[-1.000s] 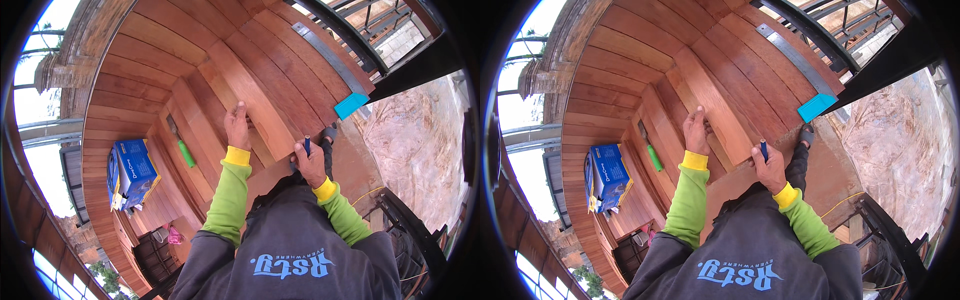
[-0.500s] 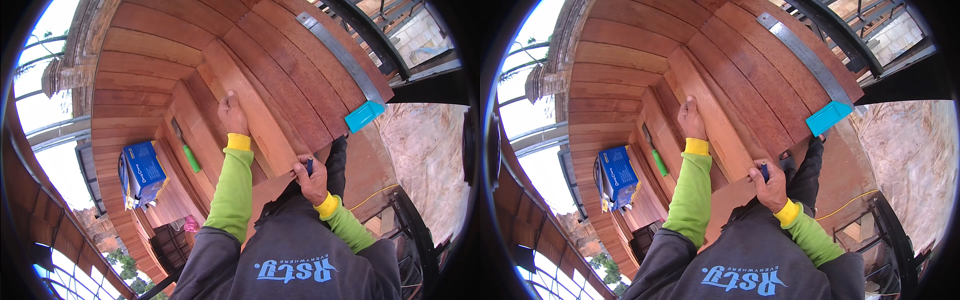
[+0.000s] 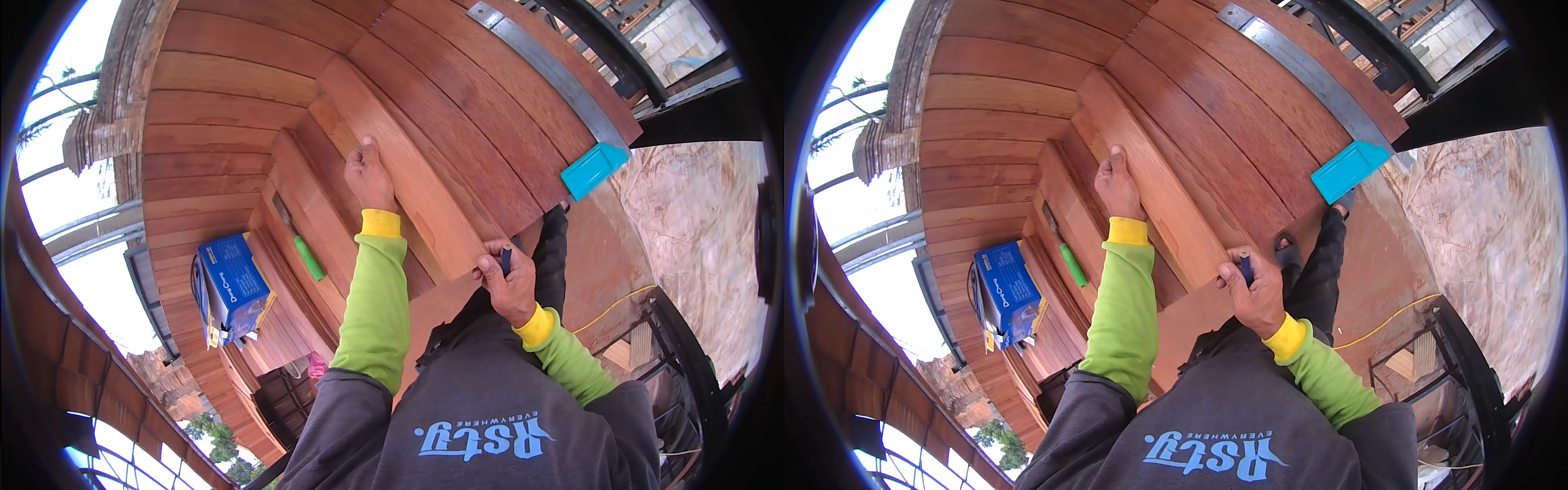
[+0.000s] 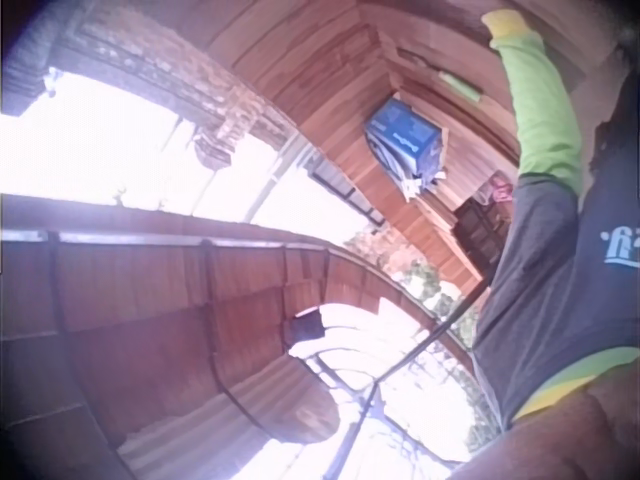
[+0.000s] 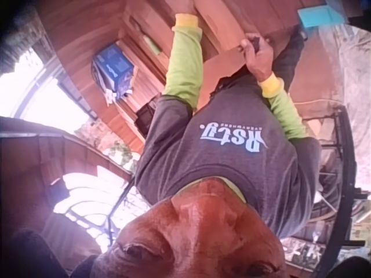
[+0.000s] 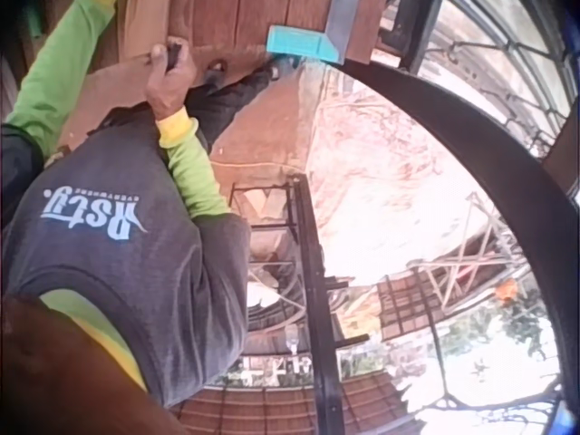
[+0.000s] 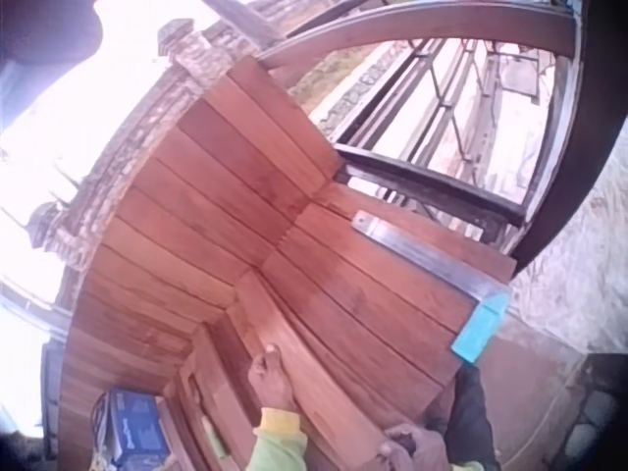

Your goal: The person positions wooden planks on a curved wooden ceiling, aligns them with existing planks, and marks the wood using a pencil and a metal square. The person repeatedly adjusts the plank position and marks along the edges.

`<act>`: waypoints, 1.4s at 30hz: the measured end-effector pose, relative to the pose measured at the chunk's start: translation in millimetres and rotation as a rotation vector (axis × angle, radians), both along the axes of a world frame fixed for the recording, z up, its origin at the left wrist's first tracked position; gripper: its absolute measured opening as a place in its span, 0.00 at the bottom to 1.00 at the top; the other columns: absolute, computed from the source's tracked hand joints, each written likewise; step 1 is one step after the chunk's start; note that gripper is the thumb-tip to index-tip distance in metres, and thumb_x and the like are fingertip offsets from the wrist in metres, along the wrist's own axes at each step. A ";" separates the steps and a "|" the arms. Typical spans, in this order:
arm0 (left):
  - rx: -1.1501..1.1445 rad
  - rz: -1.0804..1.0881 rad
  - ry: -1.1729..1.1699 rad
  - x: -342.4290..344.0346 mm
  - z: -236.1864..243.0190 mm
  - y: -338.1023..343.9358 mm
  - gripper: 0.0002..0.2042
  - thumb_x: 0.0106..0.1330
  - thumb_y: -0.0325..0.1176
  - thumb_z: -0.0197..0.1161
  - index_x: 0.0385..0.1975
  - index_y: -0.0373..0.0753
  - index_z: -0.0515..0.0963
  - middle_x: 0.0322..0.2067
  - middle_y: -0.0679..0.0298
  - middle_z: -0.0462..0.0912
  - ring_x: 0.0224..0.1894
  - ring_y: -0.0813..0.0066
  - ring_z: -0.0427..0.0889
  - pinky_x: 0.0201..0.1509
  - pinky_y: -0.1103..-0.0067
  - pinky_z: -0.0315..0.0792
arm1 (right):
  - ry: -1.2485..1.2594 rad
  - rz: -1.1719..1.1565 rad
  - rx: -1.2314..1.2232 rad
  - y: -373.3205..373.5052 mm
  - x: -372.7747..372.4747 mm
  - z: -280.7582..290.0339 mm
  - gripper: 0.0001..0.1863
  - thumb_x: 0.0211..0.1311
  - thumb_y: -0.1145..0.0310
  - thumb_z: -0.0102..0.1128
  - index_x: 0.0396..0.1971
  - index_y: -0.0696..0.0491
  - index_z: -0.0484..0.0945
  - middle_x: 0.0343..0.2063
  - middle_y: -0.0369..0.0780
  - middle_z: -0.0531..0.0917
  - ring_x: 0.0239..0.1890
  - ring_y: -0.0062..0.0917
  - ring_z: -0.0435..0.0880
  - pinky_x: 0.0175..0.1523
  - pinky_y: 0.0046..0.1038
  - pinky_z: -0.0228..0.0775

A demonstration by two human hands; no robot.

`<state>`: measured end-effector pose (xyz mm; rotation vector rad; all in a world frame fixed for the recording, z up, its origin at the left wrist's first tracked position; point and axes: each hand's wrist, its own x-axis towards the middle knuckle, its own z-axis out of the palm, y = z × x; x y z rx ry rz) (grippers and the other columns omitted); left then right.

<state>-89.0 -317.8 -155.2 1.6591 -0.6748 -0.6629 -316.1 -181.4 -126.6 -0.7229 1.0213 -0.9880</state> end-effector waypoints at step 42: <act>-0.045 0.002 -0.127 -20.1 9.1 10.1 0.14 0.56 0.32 0.72 0.25 0.39 0.70 0.17 0.74 0.69 0.17 0.89 0.62 0.20 0.89 0.57 | 0.245 -0.178 -0.037 12.3 3.9 -45.7 0.29 0.54 0.57 0.72 0.09 0.57 0.64 0.10 0.32 0.57 0.18 0.13 0.54 0.17 0.23 0.48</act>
